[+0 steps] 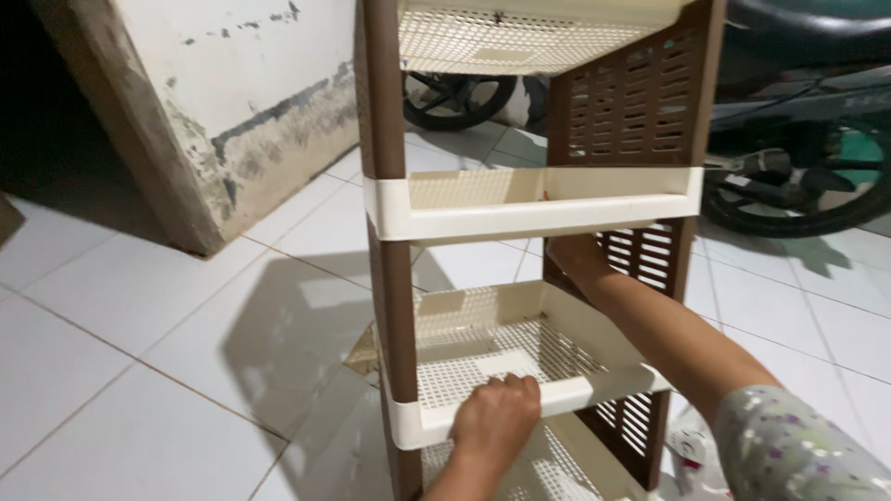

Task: The person assembles a plastic storage shelf by connecting brown and white components. They attach side panels, insert shelves, and secure the structure. The person then wipes the assembled shelf with a cloth.

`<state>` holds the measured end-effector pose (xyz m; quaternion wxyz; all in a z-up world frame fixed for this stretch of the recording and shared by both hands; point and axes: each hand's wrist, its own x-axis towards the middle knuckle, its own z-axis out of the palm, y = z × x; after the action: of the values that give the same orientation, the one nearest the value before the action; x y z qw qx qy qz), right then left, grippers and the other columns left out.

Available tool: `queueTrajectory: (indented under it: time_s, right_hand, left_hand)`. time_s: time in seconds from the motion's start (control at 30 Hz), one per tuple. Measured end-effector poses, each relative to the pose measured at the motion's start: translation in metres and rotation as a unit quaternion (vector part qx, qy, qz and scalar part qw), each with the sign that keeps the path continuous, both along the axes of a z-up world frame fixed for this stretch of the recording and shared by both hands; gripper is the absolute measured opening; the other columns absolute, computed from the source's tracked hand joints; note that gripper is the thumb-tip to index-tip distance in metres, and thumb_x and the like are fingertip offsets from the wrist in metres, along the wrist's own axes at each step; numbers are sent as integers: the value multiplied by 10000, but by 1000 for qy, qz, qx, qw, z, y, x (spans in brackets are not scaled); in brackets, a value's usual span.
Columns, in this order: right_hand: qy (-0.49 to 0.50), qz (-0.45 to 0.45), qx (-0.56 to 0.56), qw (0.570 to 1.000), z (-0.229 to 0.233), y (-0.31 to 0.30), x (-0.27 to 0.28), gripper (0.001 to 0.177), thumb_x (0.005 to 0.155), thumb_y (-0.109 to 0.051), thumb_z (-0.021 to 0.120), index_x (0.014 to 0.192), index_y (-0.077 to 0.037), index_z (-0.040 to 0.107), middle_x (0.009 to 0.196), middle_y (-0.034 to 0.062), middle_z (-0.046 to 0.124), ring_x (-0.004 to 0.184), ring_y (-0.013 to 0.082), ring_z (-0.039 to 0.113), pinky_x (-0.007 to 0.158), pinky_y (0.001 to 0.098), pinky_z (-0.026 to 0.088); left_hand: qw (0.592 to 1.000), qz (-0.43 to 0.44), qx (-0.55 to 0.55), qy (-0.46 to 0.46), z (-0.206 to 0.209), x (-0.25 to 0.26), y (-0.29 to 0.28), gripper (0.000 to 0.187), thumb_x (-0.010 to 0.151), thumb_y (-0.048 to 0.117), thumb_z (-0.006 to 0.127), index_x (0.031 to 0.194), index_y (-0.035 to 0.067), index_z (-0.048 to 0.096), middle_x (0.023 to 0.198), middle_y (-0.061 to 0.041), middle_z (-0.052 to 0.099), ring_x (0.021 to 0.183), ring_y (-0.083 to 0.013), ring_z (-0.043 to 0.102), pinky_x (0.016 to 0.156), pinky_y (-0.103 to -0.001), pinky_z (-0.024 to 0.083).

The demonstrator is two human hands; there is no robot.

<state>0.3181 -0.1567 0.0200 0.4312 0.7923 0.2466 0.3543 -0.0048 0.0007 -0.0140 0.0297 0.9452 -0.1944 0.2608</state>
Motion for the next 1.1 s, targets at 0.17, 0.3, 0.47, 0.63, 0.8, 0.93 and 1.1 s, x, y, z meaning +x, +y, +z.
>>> queueTrajectory:
  time_s: [0.17, 0.3, 0.47, 0.63, 0.8, 0.93, 1.1]
  right_hand:
    - [-14, 5, 17, 1000, -16, 18, 46, 246, 868, -163, 614, 1005, -24, 763, 1031, 145, 743, 1017, 301, 694, 928, 520, 542]
    - [78, -17, -9, 997, -42, 5, 56, 268, 869, -159, 602, 1016, -7, 767, 1024, 162, 749, 979, 305, 705, 926, 534, 543]
    - [320, -88, -78, 940, -78, -30, 11, 297, 870, -154, 587, 1030, 14, 771, 1016, 184, 756, 933, 309, 718, 924, 551, 544]
    - [6, 79, -28, 996, -36, -42, -4, 352, 841, -162, 587, 1064, 28, 783, 1051, 192, 757, 969, 308, 727, 938, 521, 548]
    - [49, 10, -76, 996, -9, -61, -7, 315, 819, -141, 618, 1031, 21, 786, 1060, 184, 745, 1020, 318, 713, 876, 481, 560]
    - [182, -88, -185, 962, -42, -47, -28, 306, 822, -121, 618, 1027, 41, 777, 1067, 204, 736, 1020, 330, 711, 854, 472, 570]
    - [323, -102, -81, 937, -47, -70, -46, 294, 826, -96, 619, 1022, 66, 767, 1075, 231, 724, 1020, 344, 708, 827, 460, 583]
  left_hand:
    - [1000, 1, -7, -9, -5, -6, -2, 72, 751, 140, 718, 728, 91, 670, 677, -64, 698, 595, -205, 724, 423, -335, 577]
    - [1000, 6, -12, 6, -3, -6, -4, 63, 762, 120, 715, 720, 99, 673, 661, -66, 697, 570, -194, 719, 410, -334, 576]
    - [1000, 7, 19, 8, 8, -5, 1, 48, 767, 79, 708, 729, 90, 681, 653, -61, 695, 576, -178, 713, 425, -309, 573]
    - [1000, 7, -7, 1, 11, -6, 0, 50, 760, 93, 716, 723, 98, 684, 662, -68, 704, 576, -192, 718, 427, -316, 575]
    - [1000, 5, 5, 26, 12, -6, 0, 36, 784, 82, 703, 752, 87, 688, 678, -77, 716, 572, -185, 724, 432, -308, 583]
    - [1000, 3, 10, 14, 13, -7, 8, 58, 787, 77, 701, 736, 98, 683, 679, -78, 717, 583, -189, 724, 445, -304, 582]
    - [1000, 6, -2, 7, 13, -9, 9, 72, 777, 74, 707, 718, 104, 679, 667, -73, 711, 576, -188, 721, 445, -306, 580]
